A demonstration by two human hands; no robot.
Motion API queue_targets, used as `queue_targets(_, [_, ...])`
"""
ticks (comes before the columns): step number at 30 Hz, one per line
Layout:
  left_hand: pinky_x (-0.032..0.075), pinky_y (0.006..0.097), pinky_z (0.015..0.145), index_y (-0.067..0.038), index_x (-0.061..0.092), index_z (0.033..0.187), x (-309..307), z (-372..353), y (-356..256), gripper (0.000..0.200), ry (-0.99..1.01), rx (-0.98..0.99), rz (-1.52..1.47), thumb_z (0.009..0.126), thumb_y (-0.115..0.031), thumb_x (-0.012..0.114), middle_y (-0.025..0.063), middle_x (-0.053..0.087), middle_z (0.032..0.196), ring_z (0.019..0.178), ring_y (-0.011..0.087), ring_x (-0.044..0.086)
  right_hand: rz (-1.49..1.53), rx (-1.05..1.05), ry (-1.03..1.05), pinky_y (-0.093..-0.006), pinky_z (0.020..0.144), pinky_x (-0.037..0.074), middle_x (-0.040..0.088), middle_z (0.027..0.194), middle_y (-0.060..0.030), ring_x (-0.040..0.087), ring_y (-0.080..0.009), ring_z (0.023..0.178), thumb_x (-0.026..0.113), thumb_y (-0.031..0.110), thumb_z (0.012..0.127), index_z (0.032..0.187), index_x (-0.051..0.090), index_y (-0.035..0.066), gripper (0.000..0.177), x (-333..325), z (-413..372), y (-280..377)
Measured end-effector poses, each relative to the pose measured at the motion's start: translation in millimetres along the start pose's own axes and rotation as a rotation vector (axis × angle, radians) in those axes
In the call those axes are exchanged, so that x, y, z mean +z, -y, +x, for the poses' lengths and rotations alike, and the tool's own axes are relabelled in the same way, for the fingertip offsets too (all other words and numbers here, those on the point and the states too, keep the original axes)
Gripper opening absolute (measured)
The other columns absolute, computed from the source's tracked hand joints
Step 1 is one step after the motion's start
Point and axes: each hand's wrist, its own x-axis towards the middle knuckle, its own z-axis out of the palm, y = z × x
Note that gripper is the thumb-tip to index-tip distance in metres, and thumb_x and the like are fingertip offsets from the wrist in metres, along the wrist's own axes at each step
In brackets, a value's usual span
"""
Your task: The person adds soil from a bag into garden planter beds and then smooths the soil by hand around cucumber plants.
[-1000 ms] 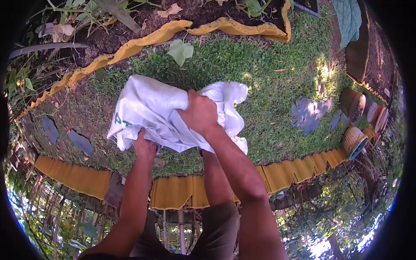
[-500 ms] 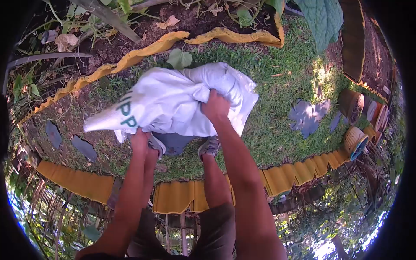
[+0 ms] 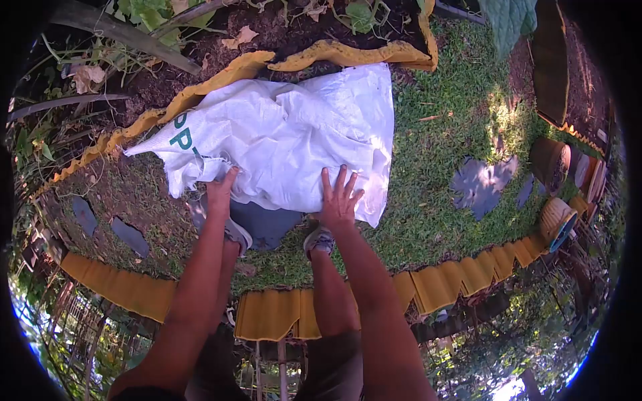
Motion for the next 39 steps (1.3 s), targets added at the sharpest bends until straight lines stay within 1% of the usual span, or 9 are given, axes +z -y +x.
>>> queue_targets(1, [0.041,0.0361,0.104,0.0,0.045,0.138,8,-1,5,0.067,-0.021,0.041,0.056,0.083,-0.015,0.08,0.0129,0.057,0.13,0.117,0.0239,0.055,-0.047,0.026,-0.046,-0.0756,0.103,0.031,-0.001,0.163,-0.0259,0.006,-0.0539,0.147,0.087,0.031,0.065,0.161,0.006,0.024,0.126,-1,15,10])
queue_targets(5, [0.044,0.035,0.098,0.001,0.051,0.132,-6,16,11,0.055,-0.149,0.0,0.165,0.084,-0.012,0.074,0.0091,0.063,0.123,0.11,0.0215,0.059,0.302,0.079,-0.06,-0.0558,0.092,0.052,0.034,0.147,-0.0222,0.042,-0.047,0.131,0.077,0.016,0.073,0.151,0.028,0.024,0.092,10,33,0])
queue_targets(6, [0.044,0.035,0.097,0.001,0.054,0.129,-8,18,10,0.049,-0.157,-0.041,0.139,0.085,-0.01,0.072,0.0093,0.064,0.122,0.109,0.0215,0.06,0.315,0.065,-0.198,-0.0502,0.085,0.054,0.051,0.128,-0.0169,0.057,-0.0406,0.113,0.077,0.014,0.071,0.14,0.039,0.023,0.08,10,31,-6])
queue_targets(13, [0.045,0.0327,0.095,0.003,0.058,0.125,15,-90,-103,0.036,-0.008,0.238,0.0,0.089,-0.003,0.059,0.0094,0.066,0.119,0.108,0.0191,0.061,0.351,-0.052,-0.176,-0.0461,0.089,0.054,0.062,0.119,-0.0143,0.064,-0.0366,0.106,0.075,0.009,0.066,0.13,0.055,0.016,0.067,-119,-79,-48])
queue_targets(19, [0.051,0.0392,0.09,0.003,0.061,0.118,19,-145,-198,0.036,0.041,0.297,0.091,0.084,-0.012,0.063,0.0225,0.069,0.11,0.106,0.0344,0.068,0.546,-0.124,-0.18,-0.0462,0.094,0.052,0.065,0.117,-0.0217,0.064,-0.041,0.108,0.076,0.005,0.062,0.129,0.056,0.004,0.07,-223,-185,-82])
queue_targets(22, [0.051,0.0331,0.084,0.004,0.066,0.113,8,-164,-238,0.031,0.087,0.174,0.243,0.086,-0.01,0.062,0.0111,0.073,0.099,0.092,0.0191,0.067,0.767,-0.106,-0.09,-0.0397,0.094,0.053,0.068,0.115,-0.0222,0.067,-0.0337,0.108,0.079,0.004,0.064,0.125,0.058,0.002,0.065,-251,-242,-79])
queue_targets(25, [0.052,0.0338,0.081,0.004,0.067,0.111,6,-172,-247,0.033,0.157,0.276,0.118,0.086,-0.018,0.069,0.0123,0.073,0.095,0.088,0.019,0.068,0.904,-0.028,-0.004,-0.0347,0.094,0.053,0.07,0.117,-0.0159,0.068,-0.0215,0.107,0.082,0.006,0.067,0.125,0.058,-0.001,0.063,-296,-304,-59])
queue_targets(34, [0.056,0.0387,0.081,0.004,0.059,0.125,-3,-166,-305,0.054,0.439,-0.239,-0.253,0.079,-0.016,0.078,0.0146,0.071,0.11,0.093,0.0259,0.071,0.933,0.104,0.16,-0.0316,0.086,0.051,0.071,0.102,-0.0088,0.063,-0.0152,0.096,0.076,0.007,0.068,0.107,0.067,-0.008,0.043,-379,-387,-29])
queue_targets(39, [0.057,0.038,0.079,0.004,0.065,0.115,-9,-138,-316,0.043,0.454,-0.322,-0.303,0.077,-0.011,0.076,0.014,0.072,0.104,0.087,0.0248,0.071,1.041,0.072,0.26,-0.0325,0.087,0.051,0.07,0.106,-0.0077,0.065,-0.0168,0.097,0.075,0.008,0.07,0.115,0.066,-0.005,0.048,-325,-362,-49])
